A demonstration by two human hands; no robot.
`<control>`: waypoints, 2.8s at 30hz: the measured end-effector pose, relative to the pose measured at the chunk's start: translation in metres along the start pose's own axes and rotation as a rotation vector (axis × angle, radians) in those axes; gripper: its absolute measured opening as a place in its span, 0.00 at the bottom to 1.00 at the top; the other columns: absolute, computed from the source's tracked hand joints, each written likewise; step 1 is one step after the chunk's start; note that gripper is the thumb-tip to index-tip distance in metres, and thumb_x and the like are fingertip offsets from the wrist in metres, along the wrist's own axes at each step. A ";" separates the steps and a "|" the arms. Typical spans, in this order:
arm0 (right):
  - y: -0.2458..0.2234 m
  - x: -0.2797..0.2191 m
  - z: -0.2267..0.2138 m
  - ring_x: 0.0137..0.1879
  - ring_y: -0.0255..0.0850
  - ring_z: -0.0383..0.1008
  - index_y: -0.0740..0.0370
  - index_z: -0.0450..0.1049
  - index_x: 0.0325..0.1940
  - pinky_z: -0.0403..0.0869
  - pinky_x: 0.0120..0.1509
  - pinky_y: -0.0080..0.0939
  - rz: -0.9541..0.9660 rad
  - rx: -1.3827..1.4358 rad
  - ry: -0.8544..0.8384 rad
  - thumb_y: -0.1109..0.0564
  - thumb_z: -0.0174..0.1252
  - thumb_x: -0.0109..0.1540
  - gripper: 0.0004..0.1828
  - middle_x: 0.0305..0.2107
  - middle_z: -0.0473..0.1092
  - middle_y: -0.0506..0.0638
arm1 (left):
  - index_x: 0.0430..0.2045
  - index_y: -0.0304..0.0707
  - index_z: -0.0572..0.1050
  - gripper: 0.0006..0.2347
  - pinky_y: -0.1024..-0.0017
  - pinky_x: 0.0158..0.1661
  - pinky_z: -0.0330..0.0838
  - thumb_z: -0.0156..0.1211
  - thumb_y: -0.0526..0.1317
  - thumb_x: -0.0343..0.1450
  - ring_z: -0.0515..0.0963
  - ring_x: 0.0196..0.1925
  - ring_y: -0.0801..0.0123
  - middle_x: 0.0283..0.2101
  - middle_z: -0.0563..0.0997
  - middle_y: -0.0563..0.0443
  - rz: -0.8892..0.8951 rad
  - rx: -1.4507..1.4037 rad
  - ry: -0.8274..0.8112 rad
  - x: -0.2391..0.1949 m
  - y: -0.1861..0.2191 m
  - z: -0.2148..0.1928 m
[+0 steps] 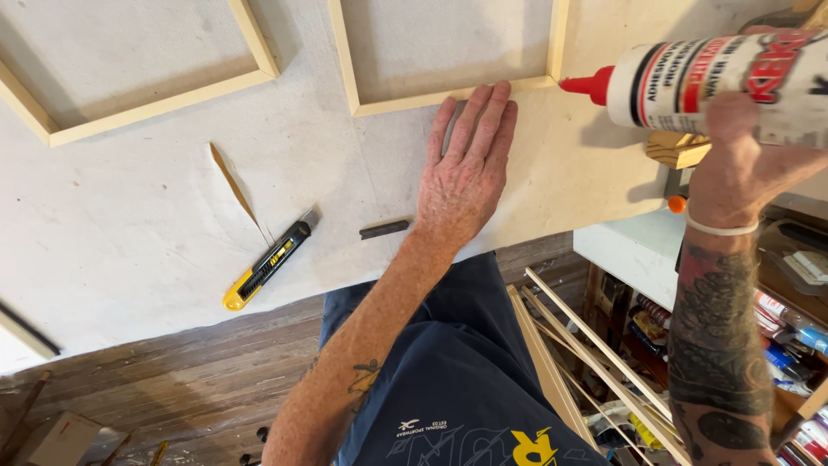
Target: Assembling wooden picture frames using glue, a hammer, and clamps
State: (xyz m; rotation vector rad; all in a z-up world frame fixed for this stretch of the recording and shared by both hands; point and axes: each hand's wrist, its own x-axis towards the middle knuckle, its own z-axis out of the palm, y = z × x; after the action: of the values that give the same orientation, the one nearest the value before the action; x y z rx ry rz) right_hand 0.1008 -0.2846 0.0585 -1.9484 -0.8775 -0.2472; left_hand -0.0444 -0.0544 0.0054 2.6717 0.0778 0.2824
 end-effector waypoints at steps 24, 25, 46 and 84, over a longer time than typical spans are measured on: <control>-0.207 0.024 0.048 0.49 0.42 0.78 0.62 0.75 0.48 0.79 0.55 0.37 1.395 1.854 0.654 0.30 0.66 0.55 0.35 0.40 0.75 0.52 | 0.44 0.37 0.80 0.09 0.67 0.59 0.80 0.68 0.30 0.72 0.83 0.46 0.66 0.45 0.80 0.47 -0.094 -1.247 0.178 0.002 0.099 -0.238; -0.210 0.022 0.047 0.50 0.43 0.78 0.61 0.76 0.47 0.79 0.55 0.37 1.403 1.841 0.709 0.31 0.67 0.55 0.33 0.40 0.76 0.53 | 0.44 0.37 0.80 0.08 0.70 0.56 0.80 0.68 0.30 0.72 0.84 0.46 0.66 0.45 0.81 0.47 -0.099 -1.199 0.190 -0.002 0.101 -0.243; -0.246 -0.049 -0.004 0.53 0.49 0.79 0.55 0.73 0.58 0.78 0.62 0.53 0.813 1.363 0.230 0.34 0.71 0.56 0.35 0.46 0.77 0.55 | 0.26 0.39 0.85 0.02 0.84 0.32 0.73 0.73 0.32 0.66 0.79 0.30 0.82 0.29 0.85 0.53 -0.673 -1.154 0.357 -0.159 0.156 -0.284; -0.253 -0.149 -0.051 0.51 0.50 0.80 0.61 0.64 0.62 0.84 0.60 0.54 0.984 1.514 0.123 0.36 0.64 0.58 0.37 0.45 0.74 0.60 | 0.28 0.35 0.84 0.03 0.70 0.37 0.81 0.72 0.28 0.66 0.85 0.30 0.67 0.29 0.84 0.49 -0.423 -0.767 0.619 -0.247 0.263 -0.262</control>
State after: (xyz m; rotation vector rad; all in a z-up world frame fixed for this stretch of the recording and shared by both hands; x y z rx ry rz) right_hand -0.1663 -0.3246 0.1838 -0.6834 0.1623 0.6966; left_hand -0.3387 -0.2027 0.3055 1.6843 0.5851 0.7982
